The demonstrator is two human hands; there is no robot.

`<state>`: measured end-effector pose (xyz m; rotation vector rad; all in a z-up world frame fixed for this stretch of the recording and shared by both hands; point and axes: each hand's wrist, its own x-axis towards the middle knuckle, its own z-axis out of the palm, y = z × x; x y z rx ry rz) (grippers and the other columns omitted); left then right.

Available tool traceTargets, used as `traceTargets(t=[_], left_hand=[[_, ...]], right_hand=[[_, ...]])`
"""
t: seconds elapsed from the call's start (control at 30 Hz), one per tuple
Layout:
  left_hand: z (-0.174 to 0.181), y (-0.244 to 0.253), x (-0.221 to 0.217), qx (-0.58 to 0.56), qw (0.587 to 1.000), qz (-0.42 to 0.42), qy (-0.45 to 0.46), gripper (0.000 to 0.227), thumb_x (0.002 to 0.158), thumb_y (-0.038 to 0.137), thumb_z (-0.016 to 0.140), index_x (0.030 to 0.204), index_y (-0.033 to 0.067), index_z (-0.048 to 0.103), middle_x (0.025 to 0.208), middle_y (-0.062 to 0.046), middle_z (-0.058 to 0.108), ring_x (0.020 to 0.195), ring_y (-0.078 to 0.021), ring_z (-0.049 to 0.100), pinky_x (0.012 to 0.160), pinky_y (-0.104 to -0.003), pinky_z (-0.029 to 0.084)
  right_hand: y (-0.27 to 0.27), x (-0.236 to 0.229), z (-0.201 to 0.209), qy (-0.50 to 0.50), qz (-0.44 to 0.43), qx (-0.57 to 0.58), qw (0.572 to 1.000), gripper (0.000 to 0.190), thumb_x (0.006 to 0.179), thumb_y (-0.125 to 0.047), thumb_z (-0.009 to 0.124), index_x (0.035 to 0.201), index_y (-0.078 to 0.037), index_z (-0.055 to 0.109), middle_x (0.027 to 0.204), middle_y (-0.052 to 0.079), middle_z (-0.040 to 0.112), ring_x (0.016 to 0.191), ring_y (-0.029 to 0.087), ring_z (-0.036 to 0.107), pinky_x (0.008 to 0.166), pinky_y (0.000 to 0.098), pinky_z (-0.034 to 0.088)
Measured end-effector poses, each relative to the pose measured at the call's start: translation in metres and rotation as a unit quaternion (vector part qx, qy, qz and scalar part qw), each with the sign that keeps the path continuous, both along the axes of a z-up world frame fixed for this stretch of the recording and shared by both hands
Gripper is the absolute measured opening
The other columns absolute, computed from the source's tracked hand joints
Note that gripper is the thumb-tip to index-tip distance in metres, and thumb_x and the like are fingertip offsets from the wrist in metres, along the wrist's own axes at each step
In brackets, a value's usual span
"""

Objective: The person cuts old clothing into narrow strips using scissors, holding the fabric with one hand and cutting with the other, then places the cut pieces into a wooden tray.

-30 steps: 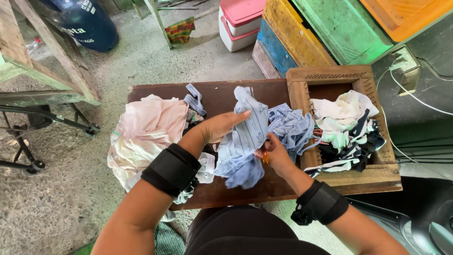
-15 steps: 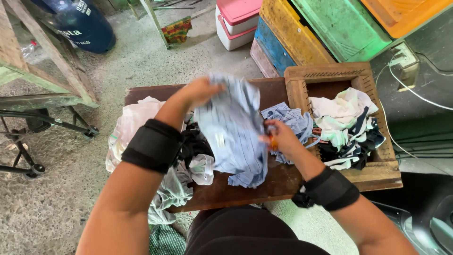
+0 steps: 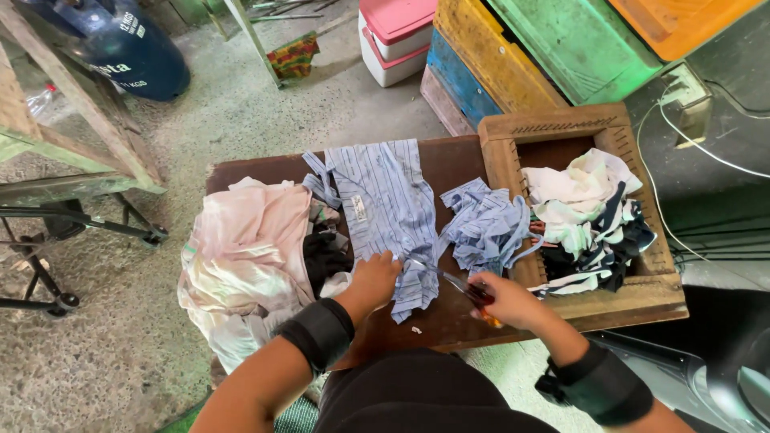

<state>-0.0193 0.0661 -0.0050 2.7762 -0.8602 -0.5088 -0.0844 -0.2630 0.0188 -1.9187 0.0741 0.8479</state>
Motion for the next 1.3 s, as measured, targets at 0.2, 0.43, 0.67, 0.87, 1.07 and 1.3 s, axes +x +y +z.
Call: traceTargets(t=[0.2, 0.43, 0.67, 0.87, 1.07, 1.3], left_hand=[[0.017, -0.007, -0.012, 0.012, 0.994, -0.037, -0.104, 0.045, 0.081, 0.016, 0.068, 0.125, 0.0200, 0.066, 0.107, -0.012, 0.054, 0.091, -0.0353, 0.059, 0.072, -0.055, 0.049], [-0.005, 0.006, 0.001, 0.049, 0.985, -0.090, -0.140, 0.011, 0.080, 0.023, 0.069, 0.078, 0.0185, 0.079, 0.100, -0.005, 0.058, 0.101, -0.0300, 0.056, 0.081, -0.046, 0.043], [-0.012, 0.035, -0.004, 0.077, 0.973, -0.188, -0.108, 0.013, 0.080, 0.020, 0.066, 0.077, 0.0183, 0.079, 0.097, 0.000, 0.064, 0.104, -0.0254, 0.056, 0.082, -0.044, 0.040], [-0.016, 0.047, -0.006, 0.139, 0.979, -0.135, -0.054, 0.017, 0.089, 0.022, 0.061, 0.088, 0.0181, 0.078, 0.100, 0.000, 0.069, 0.103, -0.0249, 0.058, 0.086, -0.048, 0.041], [0.020, 0.007, -0.002, 0.078, 0.992, -0.085, -0.045, 0.058, 0.085, 0.038, 0.073, 0.137, 0.0236, 0.054, 0.141, -0.007, 0.051, 0.132, -0.0318, 0.048, 0.099, -0.056, 0.040], [0.071, -0.012, 0.015, 0.298, 0.950, -0.055, 0.078, 0.126, 0.069, 0.068, 0.085, 0.165, 0.0348, 0.009, 0.172, -0.018, 0.002, 0.150, -0.0499, 0.017, 0.111, -0.071, 0.020]], right_hand=[[-0.023, -0.029, 0.052, -0.004, 0.072, -0.254, 0.964, 0.047, 0.075, -0.021, 0.084, 0.117, -0.019, 0.063, 0.096, 0.008, 0.080, 0.084, 0.026, 0.076, 0.075, 0.0391, 0.058], [-0.024, -0.031, 0.104, -0.027, 0.095, -0.412, 0.906, 0.047, 0.077, -0.018, 0.080, 0.121, -0.021, 0.063, 0.093, 0.012, 0.076, 0.092, 0.034, 0.073, 0.079, 0.0455, 0.056], [-0.025, -0.041, 0.089, -0.065, 0.174, -0.343, 0.921, 0.051, 0.073, -0.017, 0.081, 0.119, -0.022, 0.062, 0.094, 0.011, 0.074, 0.092, 0.035, 0.071, 0.078, 0.0462, 0.056], [-0.030, -0.027, 0.116, 0.002, 0.253, -0.385, 0.888, 0.052, 0.069, -0.019, 0.086, 0.117, -0.025, 0.066, 0.096, 0.007, 0.074, 0.095, 0.030, 0.071, 0.082, 0.0436, 0.056], [-0.020, -0.014, 0.099, -0.050, 0.088, -0.316, 0.943, 0.051, 0.072, -0.018, 0.084, 0.119, -0.020, 0.065, 0.094, 0.009, 0.078, 0.088, 0.028, 0.076, 0.078, 0.0392, 0.058], [-0.011, -0.019, 0.076, 0.102, 0.011, -0.153, 0.983, 0.065, 0.081, -0.019, 0.079, 0.139, -0.015, 0.052, 0.090, 0.012, 0.075, 0.072, 0.020, 0.071, 0.063, 0.0347, 0.060]])
